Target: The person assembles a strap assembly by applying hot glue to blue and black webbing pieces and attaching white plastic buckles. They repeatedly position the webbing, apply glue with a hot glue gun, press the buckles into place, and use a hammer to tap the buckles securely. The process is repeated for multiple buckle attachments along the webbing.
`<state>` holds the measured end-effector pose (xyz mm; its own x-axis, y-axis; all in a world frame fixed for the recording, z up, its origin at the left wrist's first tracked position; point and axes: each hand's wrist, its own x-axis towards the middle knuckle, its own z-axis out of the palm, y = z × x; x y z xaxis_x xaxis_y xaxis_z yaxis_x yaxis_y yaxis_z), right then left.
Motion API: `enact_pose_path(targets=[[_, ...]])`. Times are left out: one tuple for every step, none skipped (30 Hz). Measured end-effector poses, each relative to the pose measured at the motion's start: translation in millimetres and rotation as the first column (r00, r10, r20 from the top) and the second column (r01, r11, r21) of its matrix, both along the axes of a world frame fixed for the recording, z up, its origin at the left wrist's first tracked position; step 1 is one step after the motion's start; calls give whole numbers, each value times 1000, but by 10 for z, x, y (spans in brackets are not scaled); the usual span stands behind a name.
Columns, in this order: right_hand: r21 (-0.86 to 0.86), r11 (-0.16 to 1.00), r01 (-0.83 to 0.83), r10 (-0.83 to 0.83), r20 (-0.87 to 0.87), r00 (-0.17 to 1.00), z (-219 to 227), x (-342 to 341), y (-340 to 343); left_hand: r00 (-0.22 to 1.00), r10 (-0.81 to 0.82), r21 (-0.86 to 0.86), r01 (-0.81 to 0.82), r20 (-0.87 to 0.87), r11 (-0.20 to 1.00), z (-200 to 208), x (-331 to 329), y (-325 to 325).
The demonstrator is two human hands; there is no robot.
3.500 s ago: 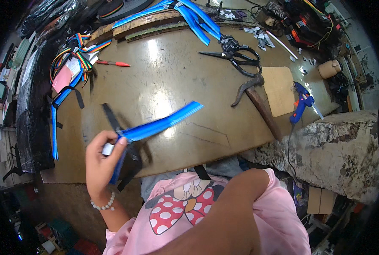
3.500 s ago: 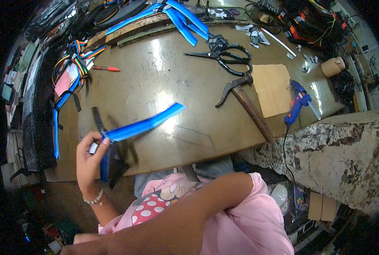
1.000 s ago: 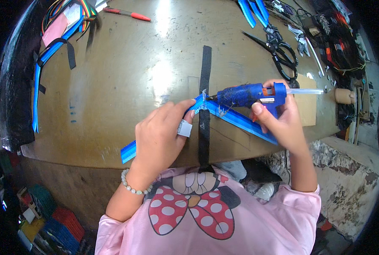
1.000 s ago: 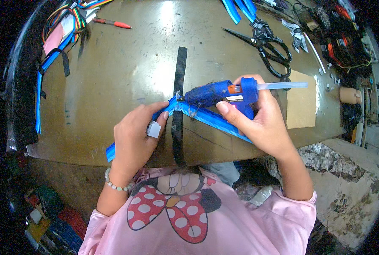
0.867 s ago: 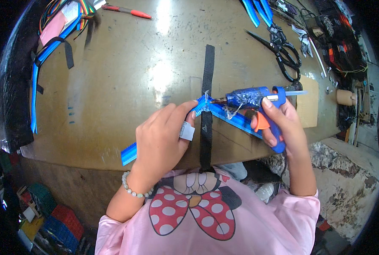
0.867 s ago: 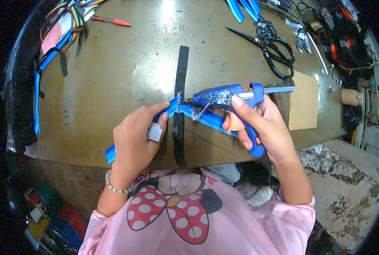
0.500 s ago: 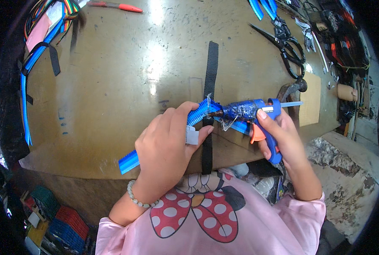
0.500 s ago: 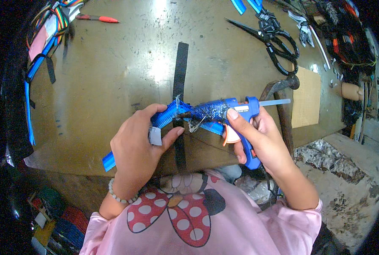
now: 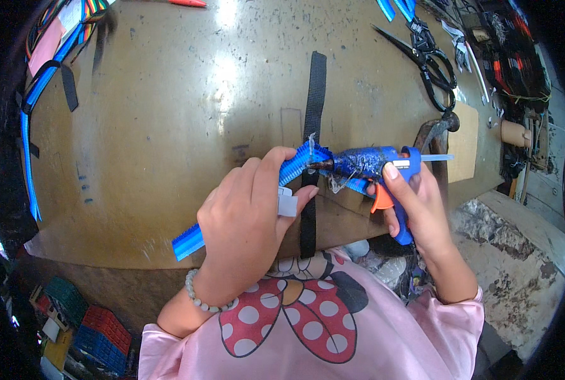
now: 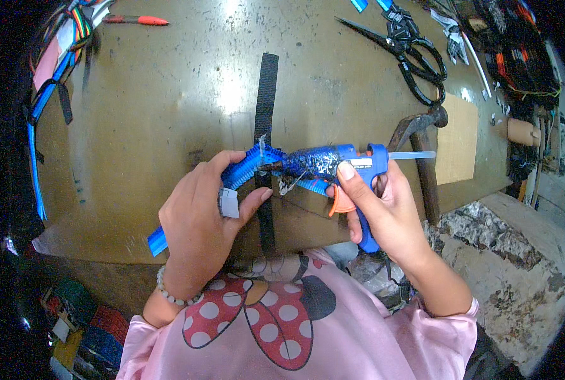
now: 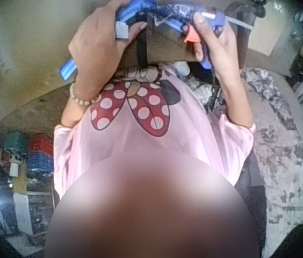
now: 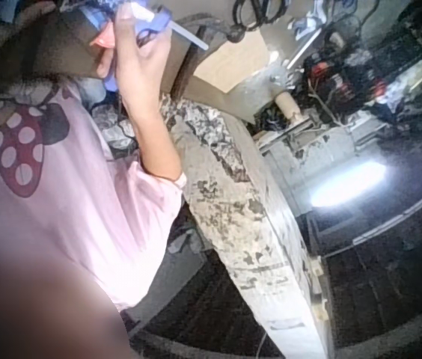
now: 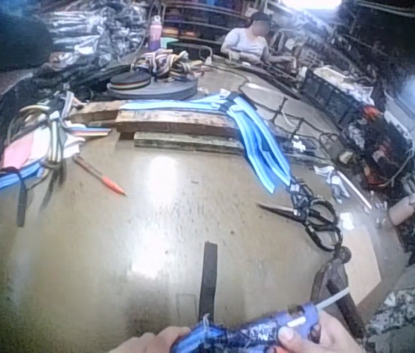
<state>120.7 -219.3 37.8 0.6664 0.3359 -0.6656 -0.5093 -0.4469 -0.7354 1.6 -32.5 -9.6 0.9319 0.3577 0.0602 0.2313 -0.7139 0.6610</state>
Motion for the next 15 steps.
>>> enact_pose_path(targets=[[4, 1000, 2, -2, 7, 1000, -3, -7, 0, 1000, -3, -4, 3, 5, 1000, -2, -1, 2], [4, 1000, 2, -2, 12, 1000, -7, -13, 0, 1000, -5, -3, 5, 8, 1000, -3, -1, 3], [4, 1000, 2, -2, 17, 1000, -10, -19, 1, 1000, -7, -5, 7, 12, 1000, -4, -2, 5], [4, 1000, 1, -1, 22, 1000, -14, -24, 0, 1000, -7, -5, 8, 18, 1000, -4, -2, 6], [6, 1000, 1, -1, 27, 1000, -16, -29, 0, 1000, -11, -10, 11, 16, 1000, -3, -3, 7], [8, 1000, 2, -2, 33, 999, -19, -33, -2, 1000, -14, -15, 14, 17, 1000, -4, -1, 4], [9, 1000, 2, -2, 38, 999, -21, -38, -2, 1000, -13, -20, 13, 15, 1000, -3, -4, 3], [13, 1000, 2, -3, 39, 999, -25, -42, -4, 1000, -17, -14, 17, 15, 1000, -4, -6, 2], [16, 1000, 2, -2, 42, 999, -28, -47, -4, 1000, -17, -8, 18, 15, 1000, -6, -7, 0], [22, 1000, 5, -6, 48, 999, -31, -51, -5, 1000, -17, -3, 17, 14, 1000, -10, -9, -1], [17, 1000, 9, -10, 51, 999, -34, -57, -3, 1000, -20, -4, 20, 19, 1000, -17, -10, 2], [13, 1000, 17, -17, 56, 998, -35, -63, -2, 999, -22, -5, 22, 23, 1000, -23, -12, 5], [10, 1000, 24, -24, 60, 998, -36, -69, 0, 999, -22, -5, 22, 30, 1000, -31, -13, 8], [1, 1000, 23, -23, 71, 997, -37, -76, 3, 999, -28, 7, 28, 45, 1000, -41, -14, 13], [-7, 1000, 22, -22, 80, 997, -36, -80, 5, 997, -33, 20, 32, 63, 999, -50, -12, 16]])
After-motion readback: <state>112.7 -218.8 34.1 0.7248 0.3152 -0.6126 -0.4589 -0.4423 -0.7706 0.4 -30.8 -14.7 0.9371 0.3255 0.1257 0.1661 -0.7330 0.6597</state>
